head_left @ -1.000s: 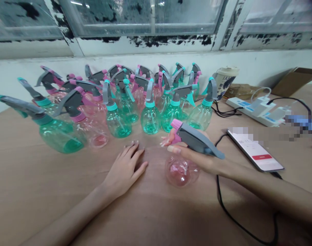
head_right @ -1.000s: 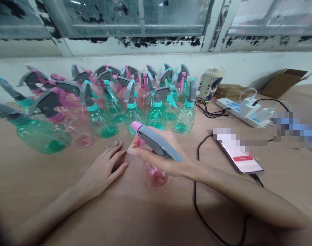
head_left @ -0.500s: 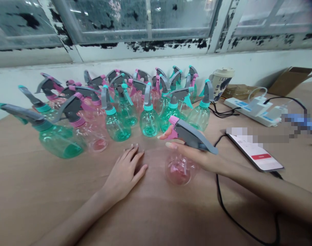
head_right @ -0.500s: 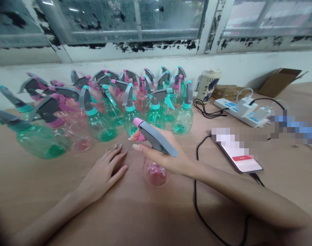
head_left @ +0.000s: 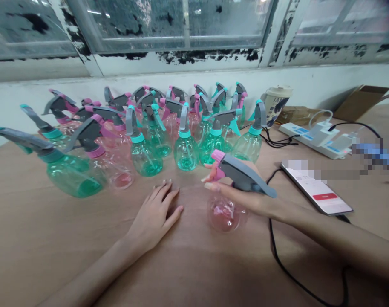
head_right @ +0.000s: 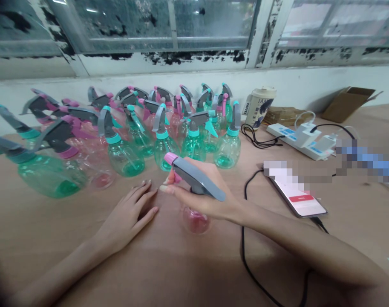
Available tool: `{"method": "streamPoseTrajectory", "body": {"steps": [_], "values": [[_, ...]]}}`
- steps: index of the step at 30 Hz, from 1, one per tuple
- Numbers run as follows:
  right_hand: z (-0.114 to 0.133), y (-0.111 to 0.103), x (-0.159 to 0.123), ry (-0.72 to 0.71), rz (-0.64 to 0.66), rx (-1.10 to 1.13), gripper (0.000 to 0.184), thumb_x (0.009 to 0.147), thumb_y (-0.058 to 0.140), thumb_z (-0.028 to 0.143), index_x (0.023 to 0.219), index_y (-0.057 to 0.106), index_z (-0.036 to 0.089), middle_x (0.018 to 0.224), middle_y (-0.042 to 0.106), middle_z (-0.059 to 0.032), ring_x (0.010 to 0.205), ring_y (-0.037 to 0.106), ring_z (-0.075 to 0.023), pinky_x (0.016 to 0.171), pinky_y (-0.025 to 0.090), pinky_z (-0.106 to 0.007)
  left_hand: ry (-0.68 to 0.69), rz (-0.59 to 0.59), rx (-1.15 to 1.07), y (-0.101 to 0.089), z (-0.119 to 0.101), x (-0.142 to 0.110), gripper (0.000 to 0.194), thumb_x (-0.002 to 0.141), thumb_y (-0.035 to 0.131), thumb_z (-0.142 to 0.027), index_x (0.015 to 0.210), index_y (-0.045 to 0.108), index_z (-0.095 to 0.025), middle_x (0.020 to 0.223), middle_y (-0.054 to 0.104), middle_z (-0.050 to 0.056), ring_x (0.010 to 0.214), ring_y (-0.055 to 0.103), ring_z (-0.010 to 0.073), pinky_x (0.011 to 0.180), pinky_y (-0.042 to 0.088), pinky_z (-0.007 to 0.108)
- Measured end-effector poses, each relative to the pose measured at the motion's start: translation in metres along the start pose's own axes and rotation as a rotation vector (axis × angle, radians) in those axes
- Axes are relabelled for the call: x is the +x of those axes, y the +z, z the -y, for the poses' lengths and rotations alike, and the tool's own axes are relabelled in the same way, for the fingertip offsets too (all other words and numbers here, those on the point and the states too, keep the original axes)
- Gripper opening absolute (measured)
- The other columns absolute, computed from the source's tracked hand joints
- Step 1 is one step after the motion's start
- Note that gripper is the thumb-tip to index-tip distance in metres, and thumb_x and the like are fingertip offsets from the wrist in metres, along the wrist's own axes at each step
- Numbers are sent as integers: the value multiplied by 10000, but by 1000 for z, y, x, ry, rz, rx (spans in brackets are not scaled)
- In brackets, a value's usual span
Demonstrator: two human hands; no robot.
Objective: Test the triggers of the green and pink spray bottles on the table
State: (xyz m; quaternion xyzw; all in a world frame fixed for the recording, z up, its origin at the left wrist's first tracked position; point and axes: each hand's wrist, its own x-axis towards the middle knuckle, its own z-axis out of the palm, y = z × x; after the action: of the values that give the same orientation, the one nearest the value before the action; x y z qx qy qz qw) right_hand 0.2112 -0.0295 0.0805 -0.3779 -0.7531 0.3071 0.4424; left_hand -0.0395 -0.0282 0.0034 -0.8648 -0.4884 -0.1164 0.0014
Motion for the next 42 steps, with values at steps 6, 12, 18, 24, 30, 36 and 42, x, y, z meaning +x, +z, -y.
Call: {"method": "streamPoseTrajectory", "body": {"steps": [6,12,18,24,30,36,42], "values": [[2,-3,-1,-1,-24,54,233,844,637,336,694,501,219,626,516,47,598,574,-127,662,499,-284,10,-7,13,2,1,0,502,968,377,-475,1300,533,-131,1461,434,179,1366,376,325,1107,319,545],[-2,-2,3,-38,8,162,91,847,635,302,911,610,242,895,677,-12,889,668,-194,820,532,-342,10,-8,19,2,1,-1,499,966,392,-470,1294,545,-128,1453,443,183,1362,382,331,1105,324,543],[-4,4,2,-48,-84,152,320,831,668,310,1140,600,266,1120,690,-50,1119,623,-230,955,507,-380,8,-3,22,2,1,-1,490,968,391,-457,1303,536,-131,1460,436,176,1375,364,322,1107,320,542],[-4,2,3,-94,-98,78,223,826,664,313,1031,609,243,1052,695,-30,949,666,-198,829,533,-333,2,8,32,2,1,-1,492,969,391,-455,1311,530,-130,1466,428,177,1375,364,317,1113,312,536],[2,-4,5,10,-85,-16,186,856,620,389,771,572,231,644,565,36,540,507,-113,523,423,-262,7,-6,26,2,0,-1,485,968,394,-455,1303,535,-134,1455,443,173,1368,375,315,1114,313,532],[0,-8,2,-34,-62,-74,238,872,586,385,695,531,236,630,527,27,572,508,-128,528,407,-264,15,-9,21,1,1,-1,496,967,388,-466,1301,535,-130,1452,445,177,1366,376,321,1110,316,539],[-4,-5,5,-46,-98,88,94,861,610,326,853,614,232,958,700,-13,866,660,-174,798,519,-317,14,-6,24,1,0,0,496,970,377,-468,1294,540,-130,1454,443,178,1366,376,322,1102,328,543]]}}
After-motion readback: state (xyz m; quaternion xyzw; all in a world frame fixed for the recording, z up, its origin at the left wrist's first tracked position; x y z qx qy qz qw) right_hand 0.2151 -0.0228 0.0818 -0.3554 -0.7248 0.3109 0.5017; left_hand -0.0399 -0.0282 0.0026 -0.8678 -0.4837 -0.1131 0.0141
